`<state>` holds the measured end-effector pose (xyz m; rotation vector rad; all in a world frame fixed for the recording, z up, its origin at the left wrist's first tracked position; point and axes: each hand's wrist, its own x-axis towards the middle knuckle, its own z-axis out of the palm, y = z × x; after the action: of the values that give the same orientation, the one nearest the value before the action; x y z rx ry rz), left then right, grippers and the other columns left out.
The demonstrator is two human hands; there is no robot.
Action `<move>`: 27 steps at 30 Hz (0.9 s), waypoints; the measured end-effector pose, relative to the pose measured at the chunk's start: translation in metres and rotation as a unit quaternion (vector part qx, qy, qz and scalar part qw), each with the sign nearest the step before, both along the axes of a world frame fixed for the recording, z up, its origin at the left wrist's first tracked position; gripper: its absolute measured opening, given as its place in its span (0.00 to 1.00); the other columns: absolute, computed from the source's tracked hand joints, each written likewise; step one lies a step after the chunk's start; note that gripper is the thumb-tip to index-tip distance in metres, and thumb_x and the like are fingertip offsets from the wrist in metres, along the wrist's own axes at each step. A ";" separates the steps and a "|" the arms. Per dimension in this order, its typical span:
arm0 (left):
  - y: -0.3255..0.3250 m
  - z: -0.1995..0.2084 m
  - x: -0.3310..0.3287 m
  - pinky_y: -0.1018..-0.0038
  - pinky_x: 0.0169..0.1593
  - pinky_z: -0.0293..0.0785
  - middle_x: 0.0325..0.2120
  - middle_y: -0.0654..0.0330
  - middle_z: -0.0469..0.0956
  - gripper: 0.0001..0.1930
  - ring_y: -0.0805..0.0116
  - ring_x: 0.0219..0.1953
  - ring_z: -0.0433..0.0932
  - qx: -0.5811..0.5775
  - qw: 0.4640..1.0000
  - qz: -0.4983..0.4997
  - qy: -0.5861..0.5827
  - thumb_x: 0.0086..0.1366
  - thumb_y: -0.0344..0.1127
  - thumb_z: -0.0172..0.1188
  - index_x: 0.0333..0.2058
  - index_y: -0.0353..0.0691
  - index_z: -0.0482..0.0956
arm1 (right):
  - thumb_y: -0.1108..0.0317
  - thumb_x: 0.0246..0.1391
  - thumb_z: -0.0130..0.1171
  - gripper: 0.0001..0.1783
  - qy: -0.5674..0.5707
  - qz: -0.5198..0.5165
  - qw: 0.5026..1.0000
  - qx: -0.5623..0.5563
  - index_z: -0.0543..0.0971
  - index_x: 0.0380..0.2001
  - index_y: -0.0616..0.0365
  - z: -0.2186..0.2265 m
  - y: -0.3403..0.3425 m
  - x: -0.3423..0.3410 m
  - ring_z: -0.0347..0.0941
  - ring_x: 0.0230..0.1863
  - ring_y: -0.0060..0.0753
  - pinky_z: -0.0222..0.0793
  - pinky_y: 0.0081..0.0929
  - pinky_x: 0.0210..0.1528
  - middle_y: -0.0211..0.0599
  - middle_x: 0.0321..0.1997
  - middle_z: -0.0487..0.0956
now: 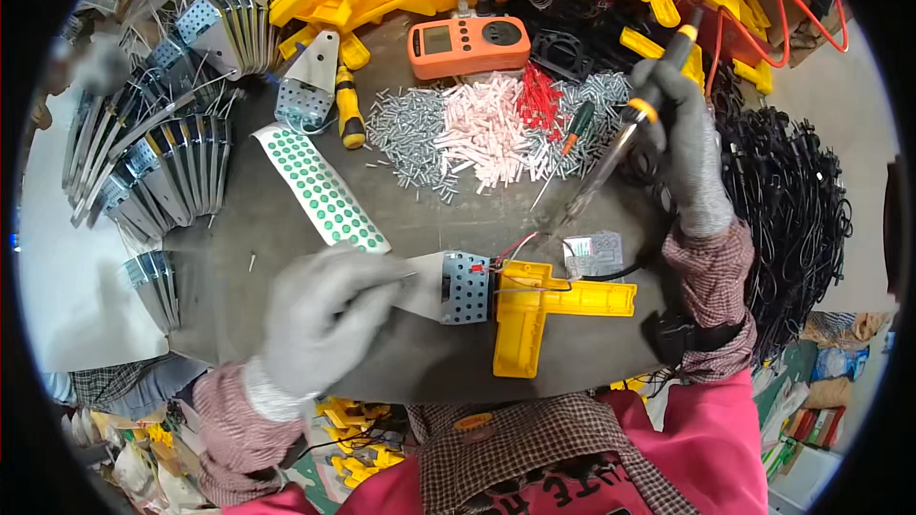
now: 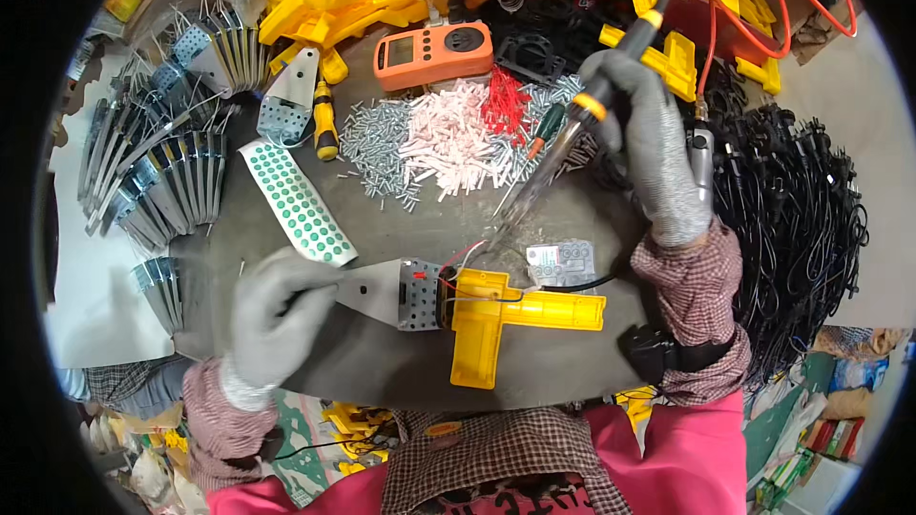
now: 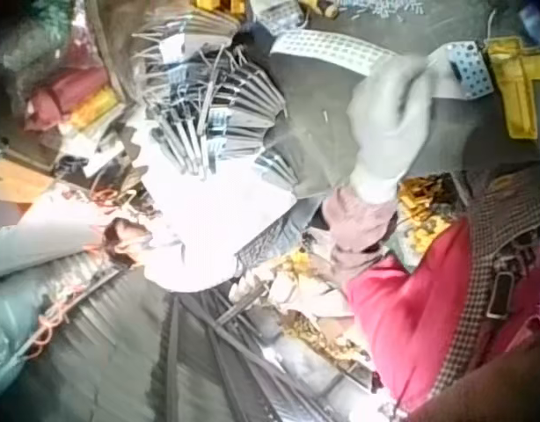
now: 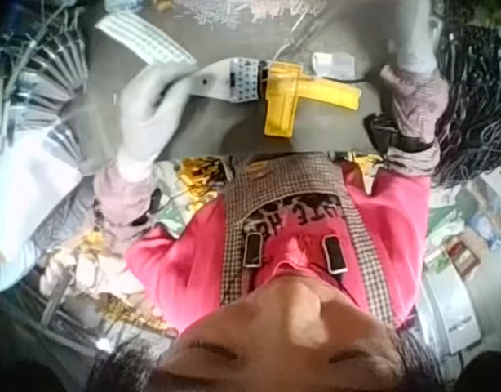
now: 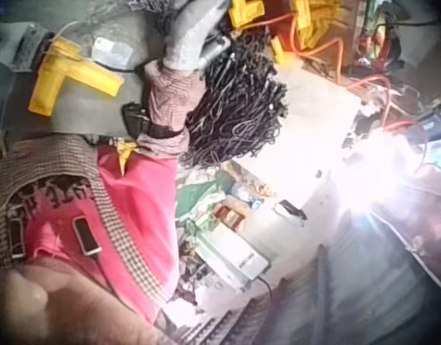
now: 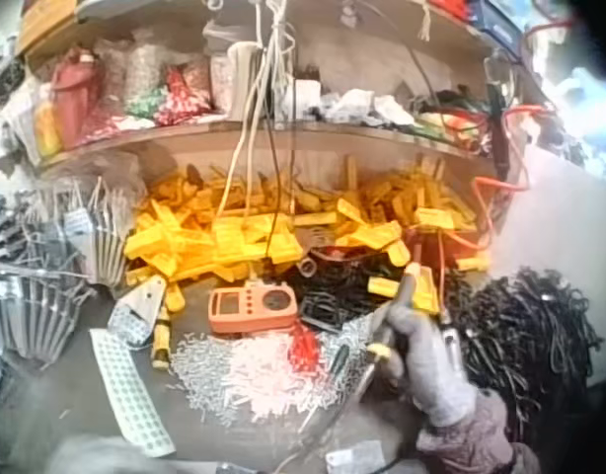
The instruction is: Assembling a metal bracket and soldering wires to a plastic housing component.
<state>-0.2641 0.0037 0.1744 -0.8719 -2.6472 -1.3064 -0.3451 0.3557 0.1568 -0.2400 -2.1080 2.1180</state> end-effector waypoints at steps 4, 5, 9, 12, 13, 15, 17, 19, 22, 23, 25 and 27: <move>0.050 -0.028 -0.024 0.71 0.41 0.73 0.33 0.55 0.80 0.11 0.62 0.36 0.79 0.038 0.999 0.010 -0.023 0.58 0.18 0.56 0.38 0.34 0.83 | 0.50 0.66 0.45 0.20 -0.034 0.052 0.997 0.048 0.78 0.36 0.54 0.004 -0.015 -0.006 0.53 0.12 0.12 0.47 0.15 0.16 0.19 0.15 0.65; 0.053 -0.034 -0.031 0.71 0.42 0.73 0.34 0.55 0.80 0.13 0.63 0.37 0.79 0.048 0.997 -0.020 -0.058 0.58 0.18 0.54 0.40 0.35 0.83 | 0.51 0.66 0.46 0.20 0.006 0.059 0.995 0.083 0.78 0.36 0.55 0.003 -0.017 -0.008 0.54 0.13 0.12 0.49 0.15 0.17 0.20 0.17 0.66; 0.074 -0.041 -0.041 0.73 0.48 0.76 0.39 0.54 0.81 0.16 0.66 0.42 0.81 0.118 0.978 -0.053 -0.166 0.62 0.16 0.48 0.45 0.30 0.80 | 0.52 0.66 0.49 0.19 -0.008 0.083 0.991 0.100 0.78 0.38 0.57 0.006 -0.020 -0.010 0.55 0.17 0.11 0.52 0.15 0.20 0.23 0.22 0.69; 0.081 -0.040 -0.044 0.75 0.51 0.78 0.41 0.54 0.81 0.16 0.68 0.44 0.82 0.168 0.943 -0.053 -0.281 0.63 0.15 0.45 0.46 0.27 0.79 | 0.53 0.66 0.49 0.18 -0.014 0.093 0.991 0.099 0.78 0.39 0.57 0.004 -0.017 -0.013 0.56 0.18 0.11 0.53 0.14 0.20 0.24 0.24 0.71; 0.082 -0.041 -0.045 0.75 0.51 0.79 0.42 0.54 0.81 0.16 0.69 0.45 0.82 0.181 0.930 -0.053 -0.317 0.64 0.15 0.45 0.46 0.26 0.78 | 0.56 0.67 0.49 0.16 -0.014 0.102 0.990 0.097 0.78 0.41 0.57 0.003 -0.017 -0.014 0.58 0.19 0.11 0.54 0.14 0.21 0.25 0.27 0.72; 0.083 -0.043 -0.047 0.74 0.51 0.79 0.42 0.53 0.82 0.16 0.68 0.44 0.83 0.169 0.935 -0.060 -0.306 0.64 0.15 0.45 0.46 0.26 0.78 | 0.58 0.67 0.49 0.14 0.013 0.114 0.986 0.124 0.78 0.42 0.57 -0.002 -0.012 -0.016 0.59 0.21 0.12 0.55 0.13 0.23 0.26 0.30 0.73; 0.082 -0.045 -0.048 0.74 0.50 0.80 0.41 0.52 0.82 0.16 0.67 0.44 0.84 0.156 0.941 -0.064 -0.294 0.63 0.15 0.45 0.46 0.26 0.78 | 0.66 0.67 0.48 0.12 0.082 0.133 0.959 0.236 0.77 0.48 0.56 -0.009 -0.009 -0.018 0.63 0.26 0.13 0.59 0.12 0.26 0.29 0.39 0.74; 0.081 -0.048 -0.050 0.74 0.49 0.80 0.41 0.50 0.82 0.17 0.66 0.43 0.84 0.090 0.970 -0.085 -0.209 0.62 0.15 0.44 0.46 0.26 0.79 | 0.64 0.67 0.49 0.12 0.051 0.112 0.963 0.239 0.77 0.47 0.56 -0.008 -0.011 -0.019 0.63 0.26 0.12 0.59 0.12 0.26 0.28 0.38 0.74; 0.081 -0.053 -0.050 0.74 0.49 0.80 0.40 0.50 0.82 0.18 0.65 0.42 0.84 0.102 0.970 -0.076 -0.206 0.61 0.15 0.44 0.46 0.26 0.79 | 0.59 0.66 0.52 0.14 -0.028 0.085 0.990 0.105 0.79 0.45 0.55 0.001 -0.018 -0.017 0.63 0.26 0.11 0.59 0.12 0.26 0.27 0.33 0.75; 0.081 -0.054 -0.051 0.74 0.49 0.80 0.40 0.50 0.82 0.18 0.65 0.42 0.84 0.102 0.970 -0.075 -0.208 0.61 0.15 0.44 0.46 0.26 0.79 | 0.57 0.66 0.52 0.15 -0.034 0.086 0.990 0.104 0.80 0.44 0.55 0.001 -0.018 -0.018 0.63 0.26 0.11 0.59 0.12 0.26 0.27 0.32 0.75; 0.083 -0.052 -0.052 0.74 0.48 0.80 0.40 0.50 0.82 0.20 0.66 0.41 0.84 0.058 0.978 -0.077 -0.184 0.60 0.15 0.45 0.49 0.27 0.78 | 0.55 0.65 0.53 0.16 -0.040 0.087 0.990 0.103 0.80 0.44 0.55 0.002 -0.019 -0.017 0.63 0.26 0.11 0.59 0.12 0.26 0.26 0.31 0.75; 0.085 -0.047 -0.051 0.74 0.48 0.80 0.39 0.50 0.82 0.20 0.66 0.41 0.84 0.087 0.973 -0.077 -0.202 0.60 0.15 0.45 0.50 0.28 0.77 | 0.56 0.66 0.52 0.16 -0.039 0.086 0.988 0.122 0.80 0.44 0.56 0.005 -0.021 -0.014 0.62 0.24 0.11 0.58 0.12 0.25 0.26 0.29 0.75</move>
<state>-0.3151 0.0891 0.1271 -0.8803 -2.7301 -1.9054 -0.3591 0.3344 0.1620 -0.1190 -2.4898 1.9357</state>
